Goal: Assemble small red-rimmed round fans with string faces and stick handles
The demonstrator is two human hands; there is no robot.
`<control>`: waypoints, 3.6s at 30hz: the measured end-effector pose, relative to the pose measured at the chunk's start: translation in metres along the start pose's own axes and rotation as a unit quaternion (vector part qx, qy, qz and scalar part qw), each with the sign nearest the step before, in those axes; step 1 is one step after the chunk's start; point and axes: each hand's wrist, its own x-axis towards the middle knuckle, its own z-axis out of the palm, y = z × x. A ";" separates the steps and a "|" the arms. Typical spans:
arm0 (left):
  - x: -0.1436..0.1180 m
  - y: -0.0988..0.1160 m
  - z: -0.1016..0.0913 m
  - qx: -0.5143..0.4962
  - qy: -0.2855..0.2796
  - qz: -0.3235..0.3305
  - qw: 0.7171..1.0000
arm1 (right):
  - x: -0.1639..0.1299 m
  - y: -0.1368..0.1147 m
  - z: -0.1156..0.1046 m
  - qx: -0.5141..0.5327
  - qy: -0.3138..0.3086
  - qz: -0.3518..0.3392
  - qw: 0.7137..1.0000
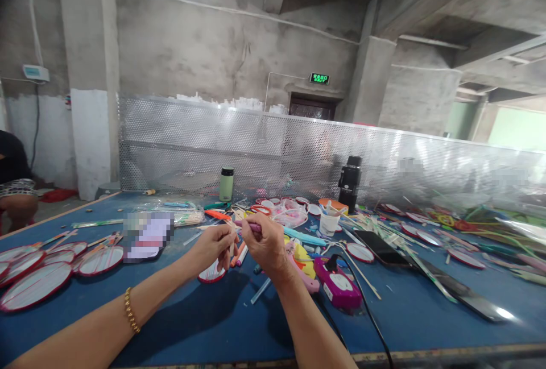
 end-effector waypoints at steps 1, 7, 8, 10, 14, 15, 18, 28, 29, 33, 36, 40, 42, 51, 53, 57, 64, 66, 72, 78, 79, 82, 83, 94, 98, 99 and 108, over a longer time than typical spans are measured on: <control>0.000 0.000 0.000 0.000 -0.002 0.000 1.000 | 0.000 0.000 0.000 0.001 0.002 0.000 1.000; -0.001 0.001 0.000 0.007 -0.004 0.004 1.000 | -0.001 0.004 0.001 0.008 0.004 0.004 1.000; -0.001 0.001 0.000 0.007 -0.004 0.004 1.000 | -0.002 0.004 0.001 0.008 -0.001 0.005 1.000; -0.001 0.000 0.000 0.006 -0.003 0.003 1.000 | -0.001 0.004 0.001 0.007 -0.003 0.005 1.000; 0.000 -0.002 -0.001 0.005 -0.006 0.002 1.000 | 0.000 0.000 0.000 0.015 0.015 0.003 1.000; 0.000 -0.003 -0.001 0.005 -0.006 0.002 1.000 | 0.000 -0.001 0.000 0.016 0.015 0.003 1.000; 0.000 -0.003 -0.001 0.007 -0.006 0.005 1.000 | 0.000 -0.001 0.000 0.013 -0.002 0.009 1.000; -0.003 0.004 0.002 0.012 -0.004 -0.008 1.000 | -0.001 0.001 0.001 -0.002 0.001 0.010 1.000; -0.004 0.005 0.002 0.013 -0.003 -0.009 1.000 | -0.001 0.001 0.000 -0.004 -0.003 0.009 1.000; -0.004 0.005 0.002 0.017 -0.005 -0.011 1.000 | -0.001 0.001 0.000 -0.016 -0.001 0.007 1.000; -0.005 0.006 0.003 0.016 -0.009 -0.005 1.000 | -0.003 0.002 0.000 -0.018 0.000 0.009 1.000; -0.006 0.008 0.003 0.019 -0.007 -0.013 1.000 | -0.005 0.006 0.002 -0.007 -0.016 0.016 1.000; -0.007 0.010 0.003 0.020 -0.006 -0.016 1.000 | -0.005 0.007 0.003 -0.001 -0.008 0.018 1.000; -0.006 0.007 0.003 0.023 0.004 -0.014 1.000 | -0.004 0.004 0.001 -0.022 -0.001 0.014 1.000; -0.006 0.007 0.003 0.026 0.007 -0.013 1.000 | -0.005 0.005 0.002 -0.023 0.007 0.017 1.000; -0.007 0.009 0.003 0.012 0.002 -0.016 1.000 | -0.005 0.006 0.002 -0.011 -0.004 0.019 1.000; -0.007 0.010 0.003 0.018 -0.003 -0.015 1.000 | -0.002 0.002 0.000 -0.004 0.010 0.001 1.000; -0.006 0.010 0.003 0.019 -0.004 -0.012 1.000 | -0.002 0.002 0.001 -0.005 -0.002 0.004 1.000; -0.006 0.011 0.003 0.016 0.000 -0.018 1.000 | -0.002 0.003 0.001 -0.007 0.011 0.005 1.000; -0.007 0.012 0.003 0.017 -0.001 -0.020 1.000 | -0.002 0.005 0.002 0.001 0.001 0.001 1.000; -0.007 0.012 0.003 0.020 0.000 -0.018 1.000 | -0.003 0.005 0.002 0.003 0.004 0.000 1.000; -0.006 0.011 0.002 0.028 -0.001 -0.014 1.000 | -0.003 0.004 0.002 0.002 0.009 0.002 1.000; -0.006 0.011 0.002 0.027 -0.001 -0.012 1.000 | -0.003 0.004 0.002 -0.001 0.007 0.005 1.000; -0.005 0.010 0.002 0.018 0.000 -0.013 1.000 | -0.002 0.004 0.003 0.003 0.009 0.005 1.000; -0.006 0.012 0.002 0.021 0.001 -0.016 1.000 | -0.002 0.005 0.002 0.007 -0.003 0.010 1.000; -0.006 0.013 0.003 0.021 0.002 -0.016 1.000 | -0.002 0.005 0.002 0.007 0.002 0.009 1.000; -0.007 0.013 0.003 0.014 0.004 -0.019 1.000 | -0.002 0.005 0.002 0.004 0.004 0.003 1.000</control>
